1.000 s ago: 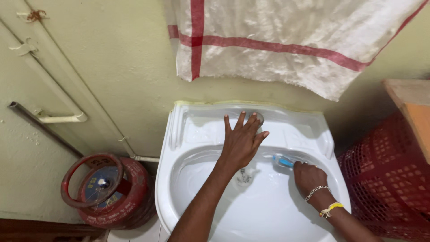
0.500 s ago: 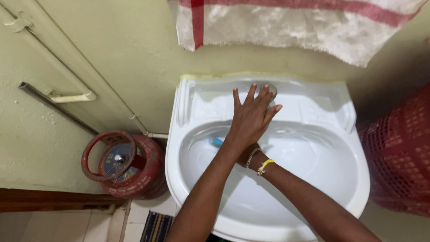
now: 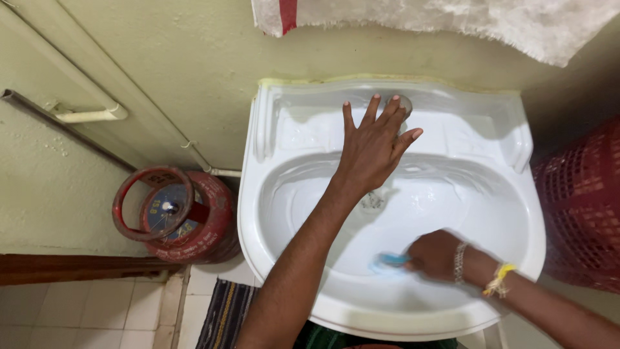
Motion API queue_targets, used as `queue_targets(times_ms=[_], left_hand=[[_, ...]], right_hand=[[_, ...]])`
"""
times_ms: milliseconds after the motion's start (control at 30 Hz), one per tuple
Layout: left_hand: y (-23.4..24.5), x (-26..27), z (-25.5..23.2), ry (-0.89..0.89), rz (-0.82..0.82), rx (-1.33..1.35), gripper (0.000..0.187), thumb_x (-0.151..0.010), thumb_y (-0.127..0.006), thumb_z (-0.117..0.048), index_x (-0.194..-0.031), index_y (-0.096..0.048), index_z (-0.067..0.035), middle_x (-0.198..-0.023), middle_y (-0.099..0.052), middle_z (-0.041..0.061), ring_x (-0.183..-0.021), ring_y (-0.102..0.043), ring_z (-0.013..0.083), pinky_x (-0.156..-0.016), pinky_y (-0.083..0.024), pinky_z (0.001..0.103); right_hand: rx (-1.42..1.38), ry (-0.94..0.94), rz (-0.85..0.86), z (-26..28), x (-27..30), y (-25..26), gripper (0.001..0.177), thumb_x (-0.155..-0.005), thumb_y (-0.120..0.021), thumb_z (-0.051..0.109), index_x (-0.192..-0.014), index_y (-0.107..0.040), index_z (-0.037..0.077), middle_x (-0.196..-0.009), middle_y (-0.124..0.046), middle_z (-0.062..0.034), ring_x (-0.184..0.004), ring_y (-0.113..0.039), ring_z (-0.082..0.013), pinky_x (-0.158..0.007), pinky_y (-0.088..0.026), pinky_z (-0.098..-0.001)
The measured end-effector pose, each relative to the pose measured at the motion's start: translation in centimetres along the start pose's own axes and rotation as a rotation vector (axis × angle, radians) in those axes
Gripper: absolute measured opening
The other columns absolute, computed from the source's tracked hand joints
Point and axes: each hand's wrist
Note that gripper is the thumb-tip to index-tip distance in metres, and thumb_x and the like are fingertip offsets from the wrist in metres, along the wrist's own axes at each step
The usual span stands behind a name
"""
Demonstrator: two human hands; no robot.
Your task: The person scrubs the interior basin and rim of a white wall-mounted sink using a blue toothbrush. They repeatedly scrub the surface and rinse the brush under the running tap water throughout the clip.
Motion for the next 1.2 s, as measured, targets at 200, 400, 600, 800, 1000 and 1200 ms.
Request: queue_targets(times_ms=[200, 400, 600, 800, 1000, 1200], left_hand=[[-0.6, -0.1, 0.6, 0.007, 0.01, 0.004, 0.07, -0.105, -0.026, -0.059, -0.145, -0.058, -0.011, -0.161, -0.045, 0.008, -0.156, -0.027, 0.0336, -0.123, 0.003, 0.072], [0.2, 0.0, 0.4, 0.025, 0.045, 0.021, 0.071, -0.105, -0.024, -0.059, -0.145, -0.058, -0.012, -0.161, -0.045, 0.007, -0.155, -0.028, 0.0331, -0.122, 0.005, 0.073], [0.1, -0.2, 0.3, 0.026, 0.041, 0.007, 0.068, -0.106, -0.026, -0.058, -0.145, -0.057, -0.011, -0.16, -0.046, 0.008, -0.155, -0.029, 0.0337, -0.121, 0.004, 0.073], [0.8, 0.0, -0.3, 0.006, 0.042, -0.001, 0.066, -0.107, -0.03, -0.055, -0.145, -0.056, -0.008, -0.161, -0.043, 0.01, -0.153, -0.027, 0.035, -0.119, 0.004, 0.072], [1.7, 0.0, -0.5, 0.041, 0.101, 0.069, 0.061, -0.108, -0.031, -0.05, -0.144, -0.056, -0.009, -0.161, -0.043, 0.008, -0.155, -0.025, 0.0341, -0.119, 0.006, 0.069], [1.5, -0.1, -0.5, -0.002, 0.063, 0.04, 0.062, -0.107, -0.032, -0.051, -0.145, -0.056, -0.007, -0.16, -0.045, 0.011, -0.153, -0.027, 0.035, -0.119, 0.005, 0.069]], right_hand=[[0.079, 0.2, -0.244, 10.4, -10.1, 4.5, 0.027, -0.102, -0.049, 0.025, -0.105, -0.071, 0.012, -0.096, -0.075, -0.0121, -0.081, -0.073, -0.0301, -0.07, -0.056, -0.0467], [-0.14, 0.334, -0.112, 10.1, -5.1, 4.4, 0.05, -0.103, -0.05, 0.046, -0.089, -0.074, 0.004, -0.091, -0.075, -0.0169, -0.084, -0.069, -0.0352, -0.083, -0.054, -0.0478], [0.106, -0.161, 0.29, -1.7, 3.5, 2.8, 0.045, -0.095, -0.058, 0.056, -0.097, -0.077, 0.015, -0.094, -0.076, -0.0113, -0.091, -0.074, -0.0275, -0.087, -0.057, -0.0452], [-0.066, 0.09, -0.002, 3.9, -2.4, -0.6, 0.053, -0.102, -0.05, 0.053, -0.086, -0.074, 0.008, -0.083, -0.071, -0.0163, -0.079, -0.069, -0.0349, -0.076, -0.053, -0.0505], [-0.248, 0.243, -0.317, 11.7, -3.2, 1.6, 0.03, -0.096, -0.052, 0.03, -0.093, -0.076, 0.013, -0.083, -0.072, -0.0158, -0.077, -0.07, -0.0383, -0.07, -0.054, -0.0524], [0.056, -0.175, 0.197, -3.2, 4.8, 1.2, 0.051, -0.106, -0.048, 0.057, -0.103, -0.079, 0.017, -0.094, -0.075, -0.0123, -0.09, -0.073, -0.0275, -0.089, -0.052, -0.0442]])
Point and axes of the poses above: each hand's wrist, its own x-axis away from the middle knuckle, its own y-axis out of the back of the hand, z = x × y
